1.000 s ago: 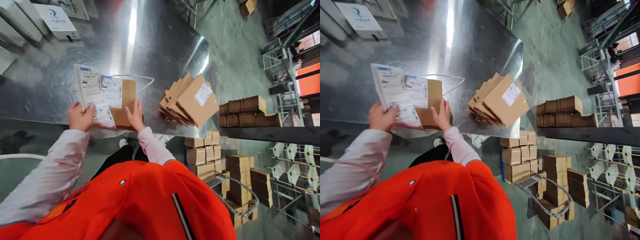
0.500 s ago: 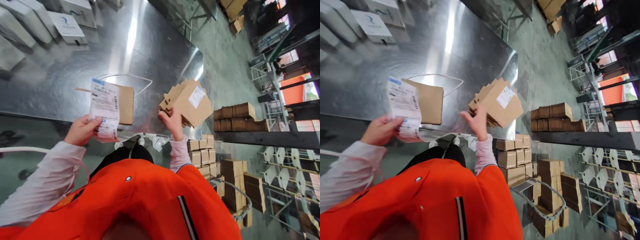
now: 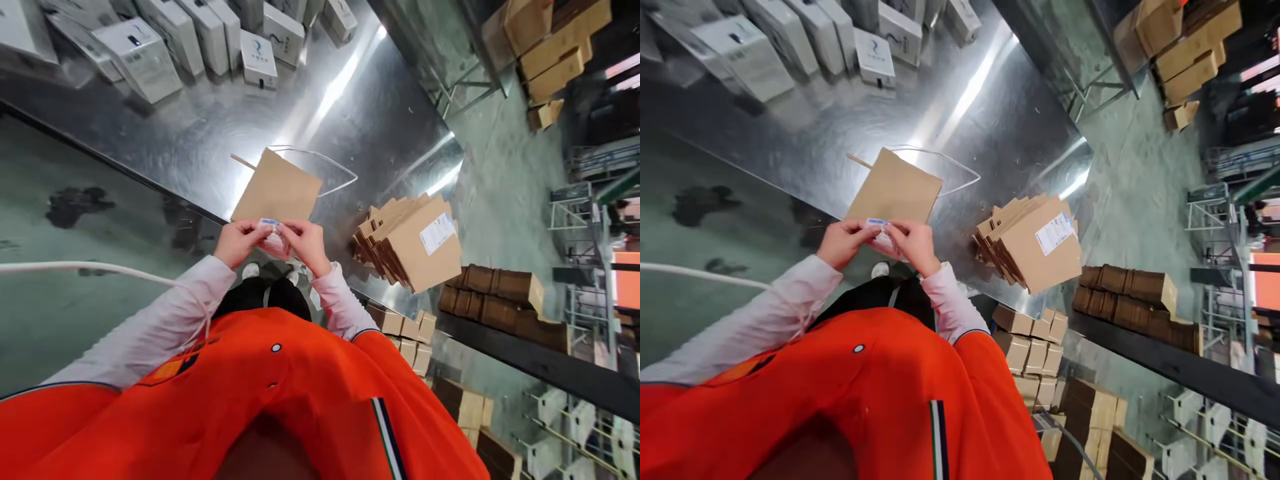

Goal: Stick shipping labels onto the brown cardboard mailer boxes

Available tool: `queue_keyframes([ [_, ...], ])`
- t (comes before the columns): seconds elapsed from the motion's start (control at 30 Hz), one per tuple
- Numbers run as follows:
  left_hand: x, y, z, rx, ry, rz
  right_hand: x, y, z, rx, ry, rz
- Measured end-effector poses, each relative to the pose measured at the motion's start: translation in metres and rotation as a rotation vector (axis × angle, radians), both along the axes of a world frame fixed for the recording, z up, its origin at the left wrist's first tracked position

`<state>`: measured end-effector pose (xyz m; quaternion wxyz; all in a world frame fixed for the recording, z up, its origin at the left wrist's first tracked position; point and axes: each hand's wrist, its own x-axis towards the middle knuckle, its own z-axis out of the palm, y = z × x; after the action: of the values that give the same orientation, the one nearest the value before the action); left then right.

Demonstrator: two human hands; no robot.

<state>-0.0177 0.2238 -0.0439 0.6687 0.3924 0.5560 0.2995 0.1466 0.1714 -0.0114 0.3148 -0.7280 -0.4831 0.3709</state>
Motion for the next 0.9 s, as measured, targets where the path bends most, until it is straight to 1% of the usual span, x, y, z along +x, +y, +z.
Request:
queue_keyframes([
  [0.07, 0.01, -0.005, -0.007, 0.005, 0.004, 0.077, 0.005, 0.009, 0.004, 0.011, -0.046, 0.058],
  [0.13, 0.018, -0.005, -0.014, -0.024, -0.025, 0.091, 0.01, 0.019, 0.004, 0.033, -0.093, 0.067],
  [0.17, 0.02, -0.003, -0.017, -0.058, -0.049, 0.069, 0.014, 0.027, 0.002, 0.044, -0.117, 0.062],
  [0.23, 0.02, 0.001, -0.024, -0.152, -0.093, -0.022, 0.027, 0.049, -0.003, 0.058, -0.157, 0.039],
  [0.3, 0.015, 0.004, -0.031, -0.257, -0.113, -0.123, 0.044, 0.081, -0.012, 0.046, -0.187, -0.002],
  [0.37, 0.008, 0.004, -0.039, -0.339, -0.105, -0.174, 0.06, 0.114, -0.025, 0.01, -0.215, -0.056],
  [0.43, 0.002, 0.005, -0.048, -0.377, -0.086, -0.165, 0.072, 0.142, -0.041, -0.042, -0.25, -0.121],
  [0.5, -0.002, 0.006, -0.055, -0.386, -0.069, -0.139, 0.077, 0.161, -0.057, -0.081, -0.284, -0.17],
  [0.6, -0.002, 0.012, -0.063, -0.383, -0.046, -0.128, 0.077, 0.173, -0.076, -0.105, -0.332, -0.187],
  [0.73, -0.001, 0.017, -0.07, -0.378, 0.016, -0.153, 0.076, 0.179, -0.088, -0.143, -0.427, -0.183],
  [0.8, -0.005, 0.007, -0.072, -0.397, 0.054, -0.176, 0.077, 0.18, -0.09, -0.163, -0.487, -0.161],
  [0.87, -0.017, -0.014, -0.074, -0.422, 0.101, -0.205, 0.075, 0.178, -0.091, -0.162, -0.567, -0.133],
  [0.9, -0.025, -0.027, -0.074, -0.432, 0.126, -0.219, 0.072, 0.176, -0.092, -0.148, -0.61, -0.096],
])
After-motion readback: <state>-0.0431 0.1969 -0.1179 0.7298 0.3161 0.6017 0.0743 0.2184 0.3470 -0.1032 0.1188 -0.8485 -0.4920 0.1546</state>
